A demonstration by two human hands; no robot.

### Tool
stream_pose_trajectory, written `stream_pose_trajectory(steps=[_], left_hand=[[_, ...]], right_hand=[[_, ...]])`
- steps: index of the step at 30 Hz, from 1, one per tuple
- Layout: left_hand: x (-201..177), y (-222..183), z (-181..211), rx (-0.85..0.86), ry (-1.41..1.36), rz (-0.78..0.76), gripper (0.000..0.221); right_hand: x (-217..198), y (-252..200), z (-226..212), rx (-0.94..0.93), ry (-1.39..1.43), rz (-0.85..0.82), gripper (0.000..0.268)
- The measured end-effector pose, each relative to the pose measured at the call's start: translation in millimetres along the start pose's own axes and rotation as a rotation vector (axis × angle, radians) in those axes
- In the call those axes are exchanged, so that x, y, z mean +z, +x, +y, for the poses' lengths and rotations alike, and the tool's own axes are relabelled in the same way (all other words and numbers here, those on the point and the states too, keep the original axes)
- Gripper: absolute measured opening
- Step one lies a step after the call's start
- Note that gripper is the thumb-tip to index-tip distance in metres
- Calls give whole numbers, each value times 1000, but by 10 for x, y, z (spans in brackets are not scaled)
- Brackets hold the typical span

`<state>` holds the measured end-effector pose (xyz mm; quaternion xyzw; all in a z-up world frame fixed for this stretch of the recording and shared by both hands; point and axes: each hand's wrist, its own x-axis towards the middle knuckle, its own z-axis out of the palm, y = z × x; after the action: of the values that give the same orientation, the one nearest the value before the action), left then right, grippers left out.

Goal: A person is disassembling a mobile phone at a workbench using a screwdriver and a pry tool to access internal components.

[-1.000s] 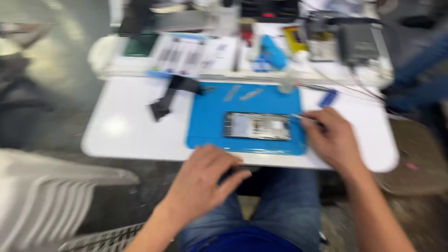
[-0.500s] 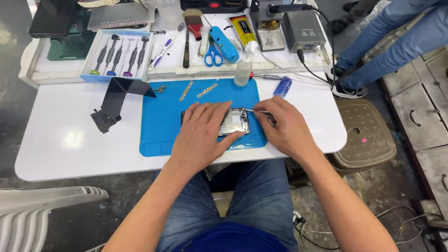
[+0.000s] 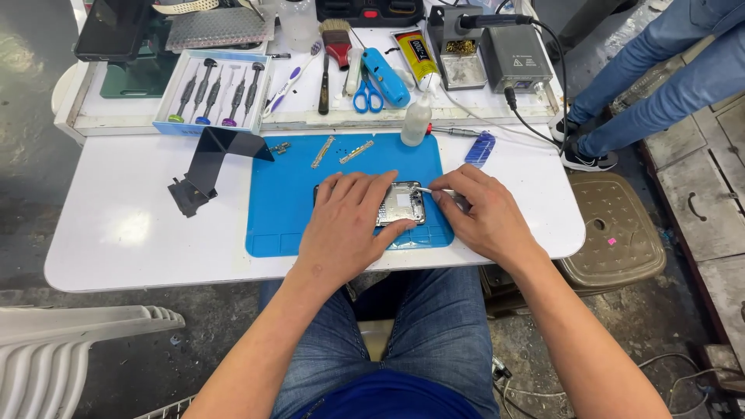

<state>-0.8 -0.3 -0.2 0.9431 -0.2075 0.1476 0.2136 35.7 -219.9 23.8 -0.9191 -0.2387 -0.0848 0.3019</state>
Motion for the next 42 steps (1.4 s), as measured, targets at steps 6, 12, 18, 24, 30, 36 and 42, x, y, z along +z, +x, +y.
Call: stream_pose_trajectory(steps=[6,12,18,24,30,36,42], left_hand=[[4,-10,2,4,13,4,63],[-5,-13,5,19,15,34,63],[18,-33,9,9,5,29,63],[25,-25,6,12,24,73,61],[114,-49,-50,13,33,107,63],[94,-36,-66,7,13,91,64],[56,-40,-53,11,29,71,63]], right_hand=[[-19,-16,-15,29,58,23,14],[-56,20,26,93,-58,141,17],[-110,226,37,14,-383,133,14],[-262,1014,-832,-302,-206,251,17],[548,2411,-264,-13,-550,-203,35],[635,2541,-171,147,-602,-302,25],[357,2696,-210,99,-627,-269,31]])
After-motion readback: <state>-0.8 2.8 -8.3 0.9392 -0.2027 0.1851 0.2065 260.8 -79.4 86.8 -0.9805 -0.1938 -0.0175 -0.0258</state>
